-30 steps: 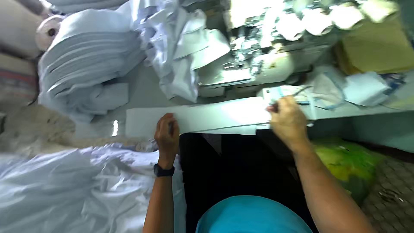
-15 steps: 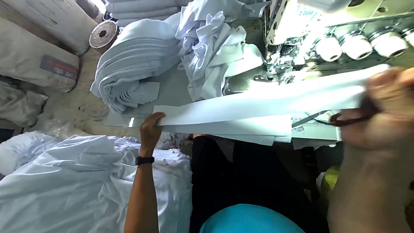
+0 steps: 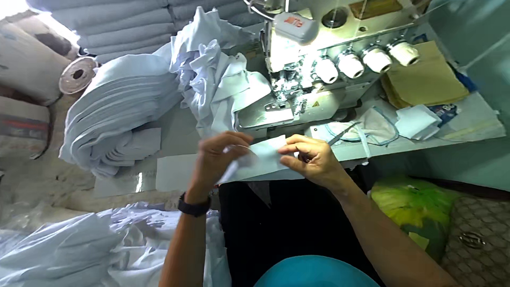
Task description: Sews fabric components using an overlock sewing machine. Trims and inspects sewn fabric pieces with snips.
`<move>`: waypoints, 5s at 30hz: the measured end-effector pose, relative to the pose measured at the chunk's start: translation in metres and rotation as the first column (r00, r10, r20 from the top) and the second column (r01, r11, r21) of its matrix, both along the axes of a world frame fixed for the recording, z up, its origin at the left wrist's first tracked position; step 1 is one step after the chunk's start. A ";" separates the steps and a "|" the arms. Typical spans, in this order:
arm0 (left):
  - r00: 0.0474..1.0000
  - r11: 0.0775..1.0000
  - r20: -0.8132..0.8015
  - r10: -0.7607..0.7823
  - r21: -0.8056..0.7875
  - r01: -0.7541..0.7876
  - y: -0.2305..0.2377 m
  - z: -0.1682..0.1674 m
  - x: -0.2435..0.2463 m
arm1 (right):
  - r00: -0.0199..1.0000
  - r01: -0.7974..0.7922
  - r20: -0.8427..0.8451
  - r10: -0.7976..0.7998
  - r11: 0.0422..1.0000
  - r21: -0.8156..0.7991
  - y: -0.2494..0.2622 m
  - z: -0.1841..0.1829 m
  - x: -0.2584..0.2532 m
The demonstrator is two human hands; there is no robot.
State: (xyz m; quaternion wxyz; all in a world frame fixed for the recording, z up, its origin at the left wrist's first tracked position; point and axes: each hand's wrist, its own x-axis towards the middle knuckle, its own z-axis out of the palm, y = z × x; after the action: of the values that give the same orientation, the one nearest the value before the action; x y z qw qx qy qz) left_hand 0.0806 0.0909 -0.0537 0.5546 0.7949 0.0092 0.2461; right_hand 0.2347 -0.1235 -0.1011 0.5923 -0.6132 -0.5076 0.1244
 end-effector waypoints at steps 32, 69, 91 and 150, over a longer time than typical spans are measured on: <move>0.996 0.902 0.063 0.070 0.423 -0.090 -0.011 0.003 0.096 | 0.886 0.406 -0.257 -0.387 0.913 0.025 0.030 -0.014 -0.019; 0.850 0.815 0.132 0.511 0.239 -0.527 -0.005 -0.070 0.006 | 0.863 0.449 0.043 -0.503 0.727 -0.519 -0.032 -0.041 0.008; 0.660 0.654 -0.138 0.738 0.387 -0.650 0.086 -0.076 -0.165 | 0.822 0.369 -0.473 -0.317 0.929 0.019 -0.027 0.039 0.036; 0.960 0.723 -0.081 0.269 0.675 -0.145 -0.024 -0.008 0.083 | 0.816 0.534 0.222 -0.533 0.843 0.062 0.045 0.000 0.010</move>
State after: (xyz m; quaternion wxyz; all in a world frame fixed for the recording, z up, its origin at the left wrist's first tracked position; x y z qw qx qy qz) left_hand 0.1636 0.0673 -0.0617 0.2022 0.9517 0.0585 0.2236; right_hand 0.2446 -0.0780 -0.1010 0.5396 -0.7417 -0.3806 -0.1178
